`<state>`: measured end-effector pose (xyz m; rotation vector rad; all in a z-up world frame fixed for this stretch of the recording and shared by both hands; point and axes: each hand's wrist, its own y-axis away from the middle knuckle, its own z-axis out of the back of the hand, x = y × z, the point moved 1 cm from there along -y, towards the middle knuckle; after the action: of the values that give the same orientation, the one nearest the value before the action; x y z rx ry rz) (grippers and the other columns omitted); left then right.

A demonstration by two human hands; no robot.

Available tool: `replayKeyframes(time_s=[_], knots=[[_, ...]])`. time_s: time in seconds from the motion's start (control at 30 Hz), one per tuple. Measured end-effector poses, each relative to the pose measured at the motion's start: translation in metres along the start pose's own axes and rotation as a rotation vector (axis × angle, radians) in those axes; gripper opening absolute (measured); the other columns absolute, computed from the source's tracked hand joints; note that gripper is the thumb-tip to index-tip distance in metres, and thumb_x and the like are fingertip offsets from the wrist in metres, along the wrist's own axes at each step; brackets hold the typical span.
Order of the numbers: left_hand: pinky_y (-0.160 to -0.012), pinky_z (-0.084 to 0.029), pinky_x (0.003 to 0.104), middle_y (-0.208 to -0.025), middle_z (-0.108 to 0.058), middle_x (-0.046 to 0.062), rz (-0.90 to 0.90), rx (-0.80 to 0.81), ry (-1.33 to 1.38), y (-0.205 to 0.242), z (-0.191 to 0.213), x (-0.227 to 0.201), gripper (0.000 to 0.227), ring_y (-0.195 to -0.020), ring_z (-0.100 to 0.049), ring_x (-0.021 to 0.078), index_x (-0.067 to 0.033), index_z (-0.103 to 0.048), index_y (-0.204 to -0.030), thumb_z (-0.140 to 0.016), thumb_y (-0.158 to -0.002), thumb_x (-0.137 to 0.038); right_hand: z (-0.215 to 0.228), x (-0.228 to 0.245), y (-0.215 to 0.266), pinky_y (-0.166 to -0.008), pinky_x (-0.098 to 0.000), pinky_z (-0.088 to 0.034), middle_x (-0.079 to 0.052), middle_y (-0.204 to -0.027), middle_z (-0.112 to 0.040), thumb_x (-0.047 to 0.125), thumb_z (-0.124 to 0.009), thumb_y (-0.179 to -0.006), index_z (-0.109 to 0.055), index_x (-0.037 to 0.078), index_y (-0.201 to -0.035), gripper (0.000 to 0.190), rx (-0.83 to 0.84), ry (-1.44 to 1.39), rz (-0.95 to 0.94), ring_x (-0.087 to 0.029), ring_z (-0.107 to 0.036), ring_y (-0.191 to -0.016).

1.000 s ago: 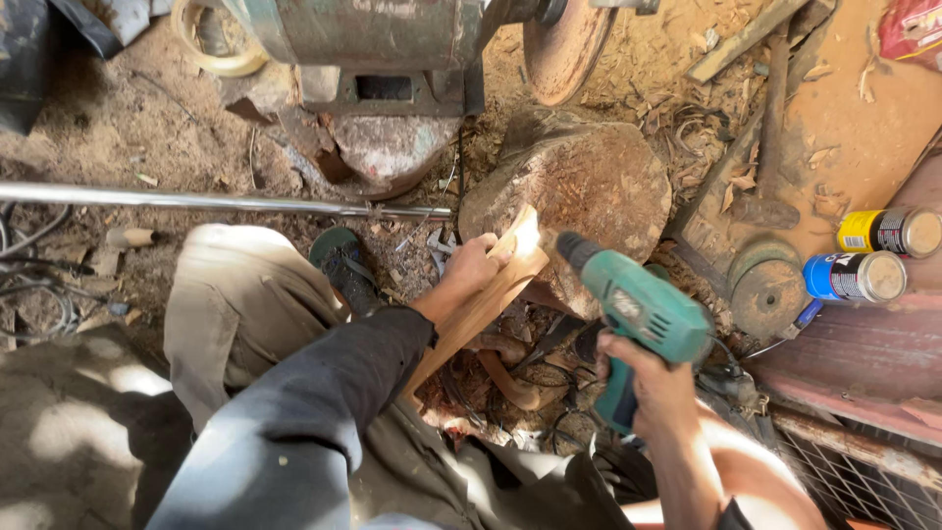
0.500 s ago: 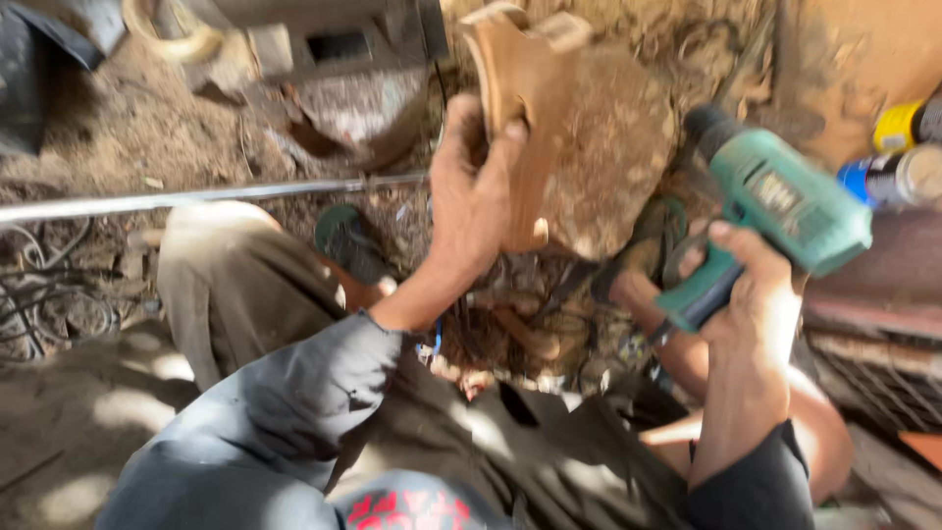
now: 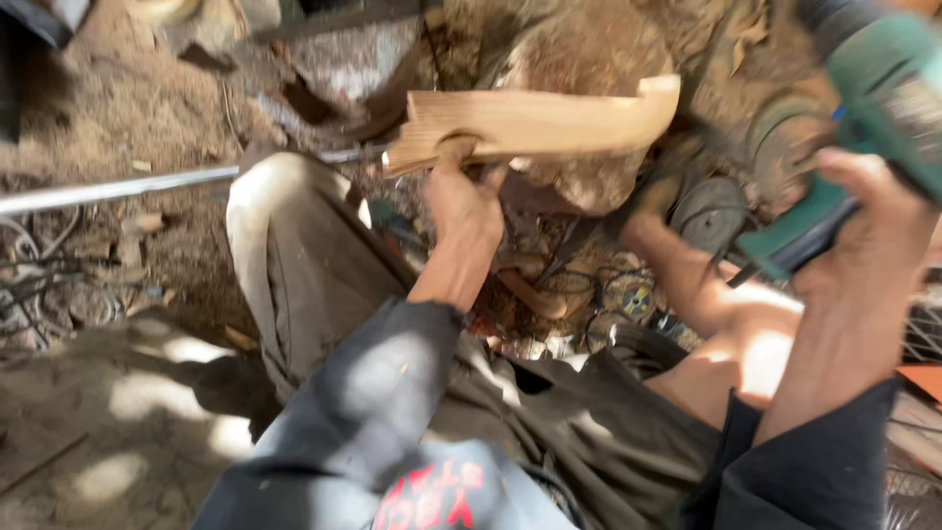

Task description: The person sits on the ground and uses a corded drill to make holes in a curved wooden piece. They reposition the wood and drill multiple times, creating several holes along its length.

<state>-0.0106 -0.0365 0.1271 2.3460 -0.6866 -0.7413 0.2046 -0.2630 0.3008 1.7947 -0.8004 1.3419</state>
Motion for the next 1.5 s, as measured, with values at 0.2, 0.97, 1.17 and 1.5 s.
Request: replayKeyframes(time_s=[0.2,0.97,1.17,1.5], knots=[[-0.106,-0.053,0.05,-0.13,-0.048,0.014,0.17,-0.08,0.173,-0.078,0.058,0.075,0.019,-0.125,-0.056,0.0313,-0.0004,-0.053,-0.114,-0.056,-0.099,-0.012,0.031,0.006,-0.008,-0.072,-0.0333,-0.054,-0.011,-0.105,-0.066,0.002,-0.065,-0.1,-0.062,-0.001,-0.128,0.028,0.052,0.108,0.038,-0.021,-0.061,-0.077],[-0.094,-0.056,0.041,-0.117,-0.068,0.025,0.302,0.402,-1.458,-0.135,0.043,-0.041,0.046,-0.105,-0.065,0.0297,0.0036,-0.063,-0.118,-0.075,-0.095,-0.035,-0.072,-0.044,0.039,-0.054,-0.0319,-0.055,-0.013,-0.096,-0.071,-0.007,-0.071,-0.077,-0.064,0.0,-0.123,0.048,0.242,0.121,-0.295,-0.02,-0.068,-0.07],[-0.087,-0.062,0.032,-0.127,-0.067,0.017,0.057,0.528,-1.395,-0.091,0.035,-0.024,0.059,-0.1,-0.072,0.0213,-0.0021,-0.055,-0.134,-0.078,-0.082,-0.019,-0.098,-0.077,0.056,-0.054,-0.0315,-0.055,-0.009,-0.092,-0.067,-0.002,-0.074,-0.079,-0.062,0.0,-0.122,0.045,0.211,0.151,-0.268,-0.016,-0.065,-0.068],[-0.089,-0.058,0.032,-0.122,-0.073,0.016,0.015,0.495,-1.476,-0.082,0.023,-0.03,0.064,-0.101,-0.074,0.0209,0.0007,-0.058,-0.138,-0.081,-0.081,-0.018,-0.106,-0.108,0.066,-0.051,-0.0311,-0.054,-0.011,-0.089,-0.069,-0.003,-0.073,-0.078,-0.064,-0.002,-0.115,0.038,0.154,0.19,-0.317,-0.018,-0.065,-0.063]])
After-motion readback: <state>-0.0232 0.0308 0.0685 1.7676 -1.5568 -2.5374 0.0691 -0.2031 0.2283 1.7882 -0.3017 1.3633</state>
